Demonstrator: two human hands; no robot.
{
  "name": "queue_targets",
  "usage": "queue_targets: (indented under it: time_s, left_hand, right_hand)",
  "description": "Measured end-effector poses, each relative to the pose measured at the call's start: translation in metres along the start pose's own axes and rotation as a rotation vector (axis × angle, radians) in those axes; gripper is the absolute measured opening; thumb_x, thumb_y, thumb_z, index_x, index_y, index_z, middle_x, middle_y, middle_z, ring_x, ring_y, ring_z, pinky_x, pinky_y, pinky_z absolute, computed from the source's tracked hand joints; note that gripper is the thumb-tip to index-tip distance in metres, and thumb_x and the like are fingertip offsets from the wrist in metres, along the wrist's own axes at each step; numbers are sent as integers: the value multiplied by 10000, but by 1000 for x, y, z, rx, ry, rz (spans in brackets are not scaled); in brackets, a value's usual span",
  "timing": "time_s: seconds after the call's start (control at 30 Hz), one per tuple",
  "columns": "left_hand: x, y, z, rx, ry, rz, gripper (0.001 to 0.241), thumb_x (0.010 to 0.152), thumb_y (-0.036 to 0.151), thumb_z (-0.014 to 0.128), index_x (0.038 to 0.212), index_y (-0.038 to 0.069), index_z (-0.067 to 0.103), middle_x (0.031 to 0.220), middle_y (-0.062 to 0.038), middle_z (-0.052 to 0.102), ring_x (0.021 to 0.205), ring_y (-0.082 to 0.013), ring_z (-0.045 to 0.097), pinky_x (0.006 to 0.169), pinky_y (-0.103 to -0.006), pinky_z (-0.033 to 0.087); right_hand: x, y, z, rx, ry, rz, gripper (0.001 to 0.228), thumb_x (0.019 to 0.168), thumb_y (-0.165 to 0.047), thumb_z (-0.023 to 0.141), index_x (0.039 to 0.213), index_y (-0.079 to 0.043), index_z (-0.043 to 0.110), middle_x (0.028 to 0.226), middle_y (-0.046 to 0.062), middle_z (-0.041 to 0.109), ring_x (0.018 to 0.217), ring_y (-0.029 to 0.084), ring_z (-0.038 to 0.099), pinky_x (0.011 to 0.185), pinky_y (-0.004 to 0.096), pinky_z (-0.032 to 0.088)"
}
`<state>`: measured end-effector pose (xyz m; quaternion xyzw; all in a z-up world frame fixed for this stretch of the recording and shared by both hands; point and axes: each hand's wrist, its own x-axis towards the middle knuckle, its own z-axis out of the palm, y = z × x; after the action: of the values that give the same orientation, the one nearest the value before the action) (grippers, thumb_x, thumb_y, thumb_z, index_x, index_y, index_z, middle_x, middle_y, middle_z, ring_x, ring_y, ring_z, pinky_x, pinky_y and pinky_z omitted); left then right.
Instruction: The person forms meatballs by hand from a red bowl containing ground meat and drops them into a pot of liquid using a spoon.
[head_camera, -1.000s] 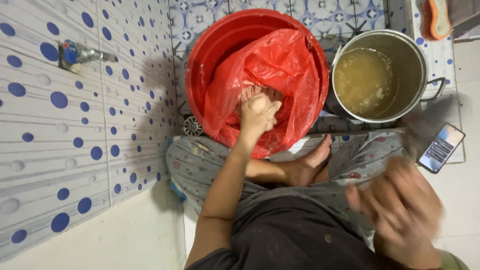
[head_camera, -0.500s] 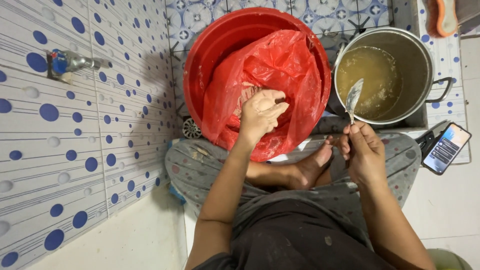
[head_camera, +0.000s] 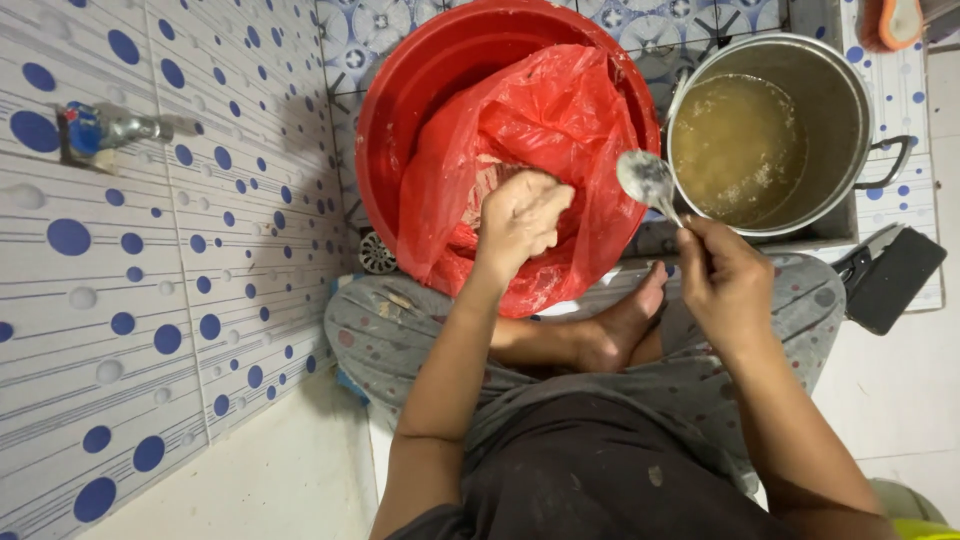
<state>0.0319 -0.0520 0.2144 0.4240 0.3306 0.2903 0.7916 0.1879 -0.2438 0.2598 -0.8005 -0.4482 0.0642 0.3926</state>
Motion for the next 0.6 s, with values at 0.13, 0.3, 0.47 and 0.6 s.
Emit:
queue_targets:
  time_s: [0.13,0.3,0.47,0.6]
  left_hand:
    - [-3,11,9,76,16,-61,352,835,74,849,1149,51,692,609,-129,634,426,-166,596,287,-208,424]
    - [19,-23,-3,122,36,-71,227,772,-4,871,939,37,723,560,-110,635,380,-173,615,244,-236,455]
    - [15,-17,7,82,120,-137,285,793,52,840,683,43,577,491,-88,514,343,-157,534,228,-269,380]
    - [20,-5,-3,163,-6,-49,335,744,14,836,730,104,513,498,-64,520,366,-108,537,222,-234,293]
  right_hand:
    - [12,-21,5,-223,65,-311,173,979,28,754,1147,2,788,867,167,719,825,356,723,746,422,578]
    - [25,-29,13,-486,100,-517,154,964,-78,728,1086,-133,805,745,47,656,698,246,696,686,351,584]
    - [36,-28,16,-550,29,-537,187,924,-134,716,1087,-187,790,703,2,594,667,213,682,646,339,574]
    - [39,-24,13,-517,62,-503,166,949,-105,728,1088,-161,799,688,27,595,656,251,689,630,346,577]
